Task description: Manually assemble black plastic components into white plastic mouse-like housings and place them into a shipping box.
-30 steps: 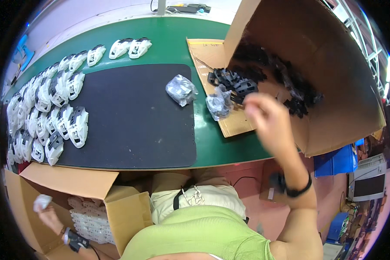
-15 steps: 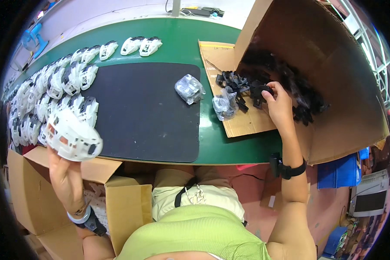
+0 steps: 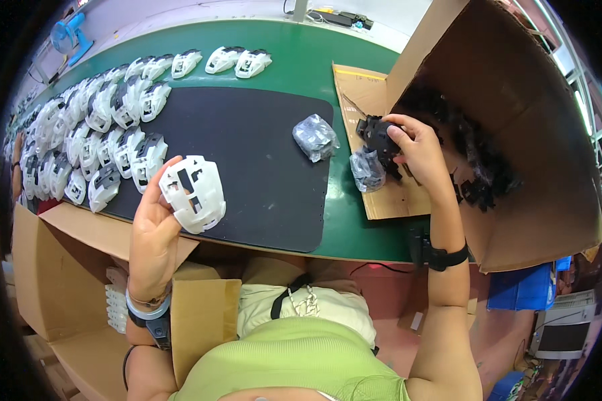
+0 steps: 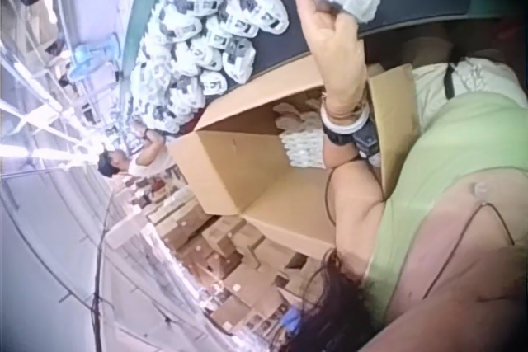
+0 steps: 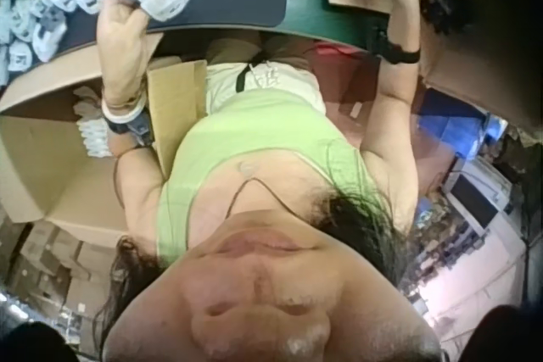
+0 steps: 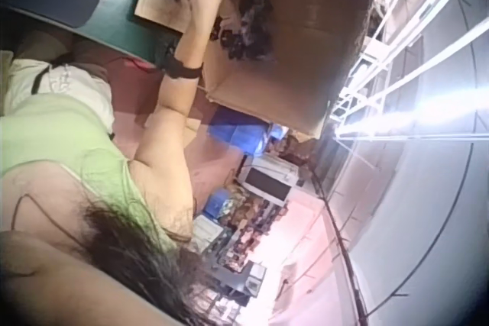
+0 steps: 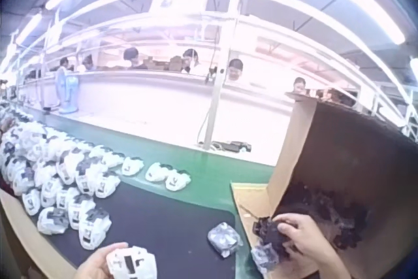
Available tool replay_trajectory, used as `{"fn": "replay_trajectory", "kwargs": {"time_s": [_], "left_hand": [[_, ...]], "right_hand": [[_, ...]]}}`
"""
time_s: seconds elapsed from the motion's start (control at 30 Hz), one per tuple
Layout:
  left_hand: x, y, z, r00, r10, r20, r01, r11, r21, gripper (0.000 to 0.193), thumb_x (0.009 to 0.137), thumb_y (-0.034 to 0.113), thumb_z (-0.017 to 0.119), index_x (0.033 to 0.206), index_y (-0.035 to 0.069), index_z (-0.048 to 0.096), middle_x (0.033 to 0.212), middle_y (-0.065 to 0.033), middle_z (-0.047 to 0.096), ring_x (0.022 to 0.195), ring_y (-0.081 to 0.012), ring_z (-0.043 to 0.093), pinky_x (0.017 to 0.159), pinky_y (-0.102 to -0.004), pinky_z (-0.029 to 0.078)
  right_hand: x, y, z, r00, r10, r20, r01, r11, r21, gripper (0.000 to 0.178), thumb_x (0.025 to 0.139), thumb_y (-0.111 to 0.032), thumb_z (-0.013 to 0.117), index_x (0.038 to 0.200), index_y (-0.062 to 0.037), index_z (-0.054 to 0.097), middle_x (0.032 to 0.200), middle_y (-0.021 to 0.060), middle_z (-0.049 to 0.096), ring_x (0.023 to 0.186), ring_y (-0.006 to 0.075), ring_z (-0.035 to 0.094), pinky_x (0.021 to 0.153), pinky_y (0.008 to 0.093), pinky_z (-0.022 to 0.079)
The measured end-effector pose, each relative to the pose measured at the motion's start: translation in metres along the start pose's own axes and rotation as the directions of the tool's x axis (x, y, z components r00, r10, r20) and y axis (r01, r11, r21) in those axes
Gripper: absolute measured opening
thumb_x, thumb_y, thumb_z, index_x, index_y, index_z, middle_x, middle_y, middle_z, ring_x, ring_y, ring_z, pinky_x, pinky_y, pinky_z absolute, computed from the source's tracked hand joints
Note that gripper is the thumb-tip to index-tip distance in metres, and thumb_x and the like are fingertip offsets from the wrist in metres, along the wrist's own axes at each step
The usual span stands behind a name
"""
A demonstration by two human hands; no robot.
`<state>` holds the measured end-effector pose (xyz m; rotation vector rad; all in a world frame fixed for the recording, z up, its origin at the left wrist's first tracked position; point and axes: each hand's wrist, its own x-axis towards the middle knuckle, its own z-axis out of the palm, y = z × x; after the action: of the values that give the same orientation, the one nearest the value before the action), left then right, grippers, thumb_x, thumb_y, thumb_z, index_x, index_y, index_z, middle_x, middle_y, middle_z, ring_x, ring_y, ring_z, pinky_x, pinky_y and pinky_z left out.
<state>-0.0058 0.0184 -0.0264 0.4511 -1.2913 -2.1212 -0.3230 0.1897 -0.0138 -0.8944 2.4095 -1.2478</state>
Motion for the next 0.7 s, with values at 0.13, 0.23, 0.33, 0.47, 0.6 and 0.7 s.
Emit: {"fn": "replay_trajectory", "kwargs": {"time_s": [0.13, 0.23, 0.33, 0.47, 0.6, 0.7], "left_hand": [[0.002, 0.003, 0.003, 0.999, 0.037, 0.014, -0.036, 0.996, -0.076, 0.072, 0.064, -0.014, 0.03, 0.135, -0.002, 0.026, 0.123, -0.0147, 0.046, 0.113, -0.0222, 0.049, 0.096, -0.0364, 0.04], [0.001, -0.002, 0.003, 0.997, 0.053, 0.048, -0.053, 0.999, 0.009, 0.073, 0.064, -0.01, 0.035, 0.136, -0.001, 0.025, 0.124, -0.0144, 0.045, 0.115, -0.0223, 0.046, 0.098, -0.0365, 0.037], [-0.002, -0.004, 0.0, 0.993, 0.042, 0.109, -0.052, 0.995, 0.089, 0.075, 0.07, 0.001, 0.048, 0.139, 0.0, 0.019, 0.128, -0.0154, 0.042, 0.116, -0.022, 0.044, 0.101, -0.0348, 0.032], [-0.007, -0.005, -0.007, 0.989, 0.048, 0.143, -0.07, 0.985, 0.156, 0.083, 0.073, 0.017, 0.062, 0.141, 0.001, 0.016, 0.13, -0.0152, 0.037, 0.122, -0.0224, 0.035, 0.103, -0.034, 0.023], [-0.005, -0.006, -0.001, 0.982, 0.132, 0.133, -0.149, 0.981, 0.121, 0.076, 0.076, 0.019, 0.066, 0.137, 0.003, 0.024, 0.122, -0.0109, 0.042, 0.113, -0.0176, 0.041, 0.098, -0.0311, 0.029], [-0.007, -0.005, -0.006, 0.982, 0.167, 0.085, -0.176, 0.978, 0.109, 0.065, 0.079, 0.017, 0.065, 0.132, 0.003, 0.032, 0.118, -0.0079, 0.046, 0.108, -0.0151, 0.044, 0.094, -0.0291, 0.033]], "right_hand": [[0.0, -0.001, -0.008, 0.997, -0.077, -0.018, 0.078, 0.995, 0.063, 0.018, 0.087, -0.016, 0.054, 0.1, -0.0081, 0.065, 0.082, -0.0017, 0.057, 0.074, 0.0049, 0.051, 0.054, 0.0184, 0.045], [-0.005, -0.012, -0.006, 0.98, -0.141, -0.139, 0.137, 0.99, -0.038, 0.019, 0.087, -0.018, 0.056, 0.101, -0.0094, 0.066, 0.083, -0.0019, 0.056, 0.073, 0.0049, 0.051, 0.054, 0.0188, 0.044], [-0.033, -0.061, 0.016, 0.992, -0.099, 0.082, 0.08, 0.974, 0.21, 0.019, 0.087, -0.015, 0.056, 0.102, -0.0077, 0.066, 0.088, 0.0006, 0.055, 0.073, 0.0051, 0.05, 0.056, 0.0185, 0.043], [-0.072, -0.126, 0.107, 0.824, -0.501, 0.264, 0.4, 0.845, 0.356, 0.021, 0.082, -0.008, 0.061, 0.102, -0.0032, 0.064, 0.089, 0.0031, 0.05, 0.07, 0.0047, 0.048, 0.052, 0.0152, 0.041], [-0.074, -0.132, 0.142, 0.855, -0.506, 0.108, 0.428, 0.809, 0.402, 0.03, 0.074, -0.005, 0.07, 0.103, -0.0055, 0.063, 0.091, 0.0049, 0.045, 0.07, 0.0082, 0.049, 0.055, 0.018, 0.045], [-0.074, -0.133, 0.148, 0.918, -0.343, 0.201, 0.152, 0.77, 0.619, 0.044, 0.068, -0.008, 0.076, 0.106, -0.0025, 0.056, 0.091, 0.0028, 0.043, 0.061, 0.0031, 0.046, 0.053, 0.0149, 0.042]]}}
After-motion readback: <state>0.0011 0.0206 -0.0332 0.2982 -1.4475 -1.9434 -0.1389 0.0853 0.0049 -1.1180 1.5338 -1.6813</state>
